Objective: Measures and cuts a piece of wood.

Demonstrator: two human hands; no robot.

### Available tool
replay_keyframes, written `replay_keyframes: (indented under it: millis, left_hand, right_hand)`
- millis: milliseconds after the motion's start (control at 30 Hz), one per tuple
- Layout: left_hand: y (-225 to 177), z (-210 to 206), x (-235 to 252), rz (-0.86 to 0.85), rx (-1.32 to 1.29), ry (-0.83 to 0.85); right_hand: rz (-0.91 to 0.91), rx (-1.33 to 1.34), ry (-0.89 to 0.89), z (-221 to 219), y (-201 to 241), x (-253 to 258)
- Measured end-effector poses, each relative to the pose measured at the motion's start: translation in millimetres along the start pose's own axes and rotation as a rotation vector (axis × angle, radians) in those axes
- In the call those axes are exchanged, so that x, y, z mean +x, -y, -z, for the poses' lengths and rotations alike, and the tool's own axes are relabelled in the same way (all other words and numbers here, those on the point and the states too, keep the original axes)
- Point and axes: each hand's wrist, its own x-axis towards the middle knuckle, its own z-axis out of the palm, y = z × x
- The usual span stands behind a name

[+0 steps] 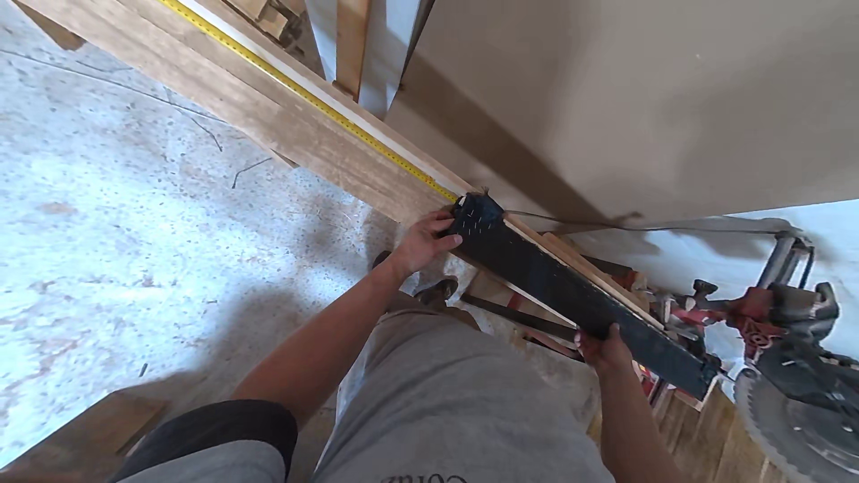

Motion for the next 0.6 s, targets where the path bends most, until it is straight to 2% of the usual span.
replay_keyframes:
  millis: [167, 333, 433, 533, 600]
  left_hand:
    - [-0.7, -0.7, 1.3, 0.006, 0.043, 0.008]
    - [0.4, -3.5, -0.5, 0.024, 0.069, -0.023]
    - [-23.0, -14.2, -16.7, 0.016, 0.302, -0.132]
    - [-41.0, -33.1, -19.5, -0.212, 0.776, -0.229]
    - [-49.7, -69.5, -1.2, -0.461, 0.989, -0.105]
  right_hand:
    - [0.001, 0.010, -0.009, 0.4, 2.1, -2.7]
    - [-0.006, -0.033, 0.063, 0.6, 5.4, -5.6]
    - [-0.056, -0.051, 0.075, 5.3, 10.4, -6.4]
    - [-0.084, -0.048, 0.068, 13.2, 9.5, -2.0]
    - [-0.110, -0.044, 0.042, 13.5, 19.9, -17.1]
